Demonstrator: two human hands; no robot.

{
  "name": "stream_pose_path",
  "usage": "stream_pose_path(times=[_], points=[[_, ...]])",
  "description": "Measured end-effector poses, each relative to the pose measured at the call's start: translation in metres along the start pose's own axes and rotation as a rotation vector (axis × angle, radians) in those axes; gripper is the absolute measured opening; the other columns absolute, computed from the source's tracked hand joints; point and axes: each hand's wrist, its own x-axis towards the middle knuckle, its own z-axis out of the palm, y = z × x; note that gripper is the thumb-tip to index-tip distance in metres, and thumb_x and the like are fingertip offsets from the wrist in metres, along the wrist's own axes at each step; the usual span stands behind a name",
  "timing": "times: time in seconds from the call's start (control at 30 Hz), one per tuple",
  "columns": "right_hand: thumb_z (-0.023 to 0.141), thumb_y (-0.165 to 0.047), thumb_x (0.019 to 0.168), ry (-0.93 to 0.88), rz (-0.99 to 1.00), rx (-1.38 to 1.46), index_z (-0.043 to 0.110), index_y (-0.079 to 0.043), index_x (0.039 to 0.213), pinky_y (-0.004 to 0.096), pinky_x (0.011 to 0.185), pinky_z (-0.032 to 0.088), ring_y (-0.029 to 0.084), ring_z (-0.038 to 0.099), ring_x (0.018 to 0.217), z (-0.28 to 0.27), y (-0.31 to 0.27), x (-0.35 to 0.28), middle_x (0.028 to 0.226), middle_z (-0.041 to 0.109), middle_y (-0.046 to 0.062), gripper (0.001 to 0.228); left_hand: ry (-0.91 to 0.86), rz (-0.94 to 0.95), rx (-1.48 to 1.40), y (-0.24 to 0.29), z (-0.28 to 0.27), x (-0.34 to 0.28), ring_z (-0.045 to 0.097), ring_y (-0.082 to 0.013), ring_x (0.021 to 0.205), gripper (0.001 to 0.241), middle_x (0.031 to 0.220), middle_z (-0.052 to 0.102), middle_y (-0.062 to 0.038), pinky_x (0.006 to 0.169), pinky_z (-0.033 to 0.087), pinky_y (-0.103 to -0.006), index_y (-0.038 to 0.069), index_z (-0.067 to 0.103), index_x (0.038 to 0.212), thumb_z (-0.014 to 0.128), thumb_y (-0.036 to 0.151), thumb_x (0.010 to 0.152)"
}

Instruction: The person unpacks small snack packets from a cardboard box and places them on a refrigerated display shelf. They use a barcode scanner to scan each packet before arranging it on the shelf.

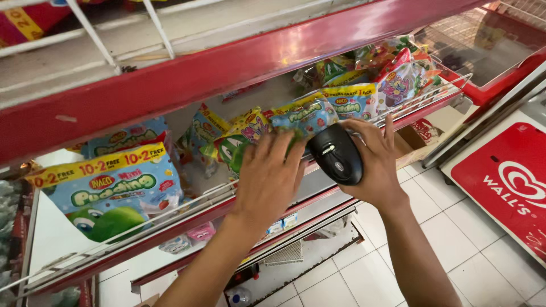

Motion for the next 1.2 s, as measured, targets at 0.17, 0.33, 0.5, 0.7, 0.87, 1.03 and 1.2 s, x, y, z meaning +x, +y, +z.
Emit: stream_pose_path(times=[0.17,0.33,0.5,0.7,0.87,1.03,1.2], points=[[0.083,-0.032,0.066,-0.073,-0.02,-0.047,0.068,-0.005,0.12,0.068,0.126,0.008,0.03,0.06,0.128,0.0,0.007,0.011,0.13,0.065,0.01,0.063,-0.086,-0.005,0.026,-0.002,0.006,0.0,0.06,-0.0296,0.108,0.038,0.105,0.069,-0.01,0.088,0.047,-0.0471,0.006,0.063,0.112,0.073,0.028,0.083],[0.085,-0.037,0.066,-0.09,-0.028,-0.049,0.067,-0.004,0.12,0.066,0.126,0.006,0.031,0.062,0.122,0.001,0.013,0.017,0.124,0.067,0.011,0.066,-0.139,-0.008,0.023,-0.003,0.008,0.004,0.059,-0.0295,0.1,0.029,0.093,0.068,-0.009,0.082,0.046,-0.0467,0.008,0.061,0.1,0.073,0.029,0.084],[0.081,-0.033,0.062,-0.022,-0.108,0.063,0.063,-0.003,0.122,0.065,0.129,0.004,0.031,0.063,0.121,0.008,0.015,0.011,0.125,0.066,0.012,0.069,-0.084,0.017,0.059,-0.003,0.01,0.003,0.059,-0.0287,0.1,0.026,0.092,0.068,-0.008,0.082,0.046,-0.046,0.009,0.06,0.097,0.073,0.027,0.083],[0.084,-0.031,0.062,-0.079,-0.042,0.042,0.063,-0.001,0.126,0.064,0.128,0.004,0.033,0.059,0.13,0.007,0.013,0.011,0.13,0.066,0.013,0.074,-0.093,-0.027,0.088,0.0,0.013,0.004,0.059,-0.03,0.106,0.03,0.093,0.069,-0.008,0.086,0.046,-0.047,0.01,0.06,0.098,0.074,0.031,0.082],[0.083,-0.027,0.079,0.105,-0.028,0.125,0.06,-0.003,0.134,0.053,0.131,0.015,0.035,0.05,0.145,0.023,-0.009,0.0,0.152,0.052,0.017,0.064,-0.05,-0.041,0.099,0.003,0.011,0.003,0.058,-0.0291,0.109,0.036,0.103,0.07,-0.008,0.089,0.045,-0.0473,0.008,0.062,0.112,0.073,0.029,0.085],[0.076,-0.032,0.09,0.247,0.28,0.608,0.045,-0.003,0.144,0.04,0.108,0.047,0.023,0.058,0.126,0.058,-0.051,-0.044,0.148,0.051,0.015,0.069,0.202,0.16,-0.194,-0.004,-0.01,-0.026,0.061,-0.0308,0.118,0.032,0.124,0.068,-0.014,0.103,0.05,-0.046,0.005,0.063,0.117,0.075,0.016,0.089],[0.075,-0.039,0.1,0.154,0.204,1.101,0.052,-0.007,0.133,0.035,0.099,0.054,0.021,0.064,0.111,0.112,-0.089,-0.099,0.133,0.058,0.009,0.051,0.309,0.132,-0.45,-0.018,-0.031,-0.108,0.067,-0.0319,0.106,0.027,0.119,0.066,-0.013,0.092,0.055,-0.042,0.003,0.068,0.11,0.078,0.004,0.085]])
